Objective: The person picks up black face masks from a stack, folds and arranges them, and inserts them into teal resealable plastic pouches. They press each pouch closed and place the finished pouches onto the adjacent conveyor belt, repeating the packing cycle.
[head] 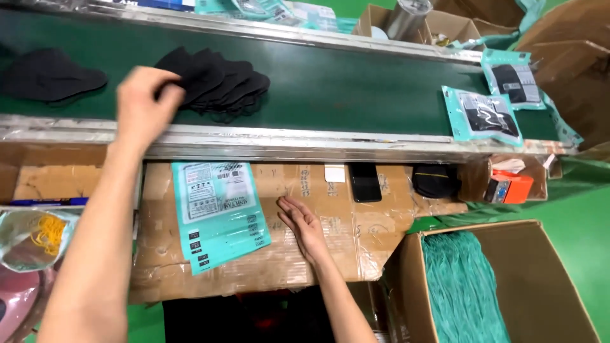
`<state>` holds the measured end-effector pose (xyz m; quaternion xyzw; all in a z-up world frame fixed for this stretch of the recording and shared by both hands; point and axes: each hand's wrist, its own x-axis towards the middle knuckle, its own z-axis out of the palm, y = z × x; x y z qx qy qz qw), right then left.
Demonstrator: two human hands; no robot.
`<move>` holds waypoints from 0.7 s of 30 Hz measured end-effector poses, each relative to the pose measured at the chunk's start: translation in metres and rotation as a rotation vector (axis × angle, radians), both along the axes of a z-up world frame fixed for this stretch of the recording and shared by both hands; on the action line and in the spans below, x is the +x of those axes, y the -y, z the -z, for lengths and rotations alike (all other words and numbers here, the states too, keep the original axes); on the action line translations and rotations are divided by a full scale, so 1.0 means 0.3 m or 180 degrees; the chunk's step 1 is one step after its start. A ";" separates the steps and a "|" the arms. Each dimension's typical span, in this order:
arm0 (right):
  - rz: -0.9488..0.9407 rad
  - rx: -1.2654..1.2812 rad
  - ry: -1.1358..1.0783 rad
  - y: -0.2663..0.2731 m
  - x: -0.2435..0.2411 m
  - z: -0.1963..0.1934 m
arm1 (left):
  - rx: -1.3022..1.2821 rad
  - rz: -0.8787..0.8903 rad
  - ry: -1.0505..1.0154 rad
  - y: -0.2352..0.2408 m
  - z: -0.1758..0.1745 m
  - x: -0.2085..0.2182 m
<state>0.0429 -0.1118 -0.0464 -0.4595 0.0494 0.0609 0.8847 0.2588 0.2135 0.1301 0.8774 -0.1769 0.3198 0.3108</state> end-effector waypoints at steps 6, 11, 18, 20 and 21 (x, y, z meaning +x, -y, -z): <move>-0.0073 0.0008 0.0095 0.005 -0.011 -0.003 | 0.0628 0.0477 -0.0184 0.008 0.066 0.026; -0.0006 0.0050 0.0154 0.005 -0.015 0.018 | 0.0301 0.0609 -0.0183 0.098 0.050 0.052; 0.0023 0.0039 0.0133 0.000 -0.014 0.027 | 0.1887 -0.0154 0.0343 0.385 0.092 0.103; 0.0058 -0.0076 0.0087 0.009 -0.038 0.015 | 0.2337 -0.0426 0.0405 0.394 0.118 0.135; 0.0080 -0.0172 0.0060 0.013 -0.043 0.004 | 0.2804 -0.0718 0.0479 0.394 0.122 0.155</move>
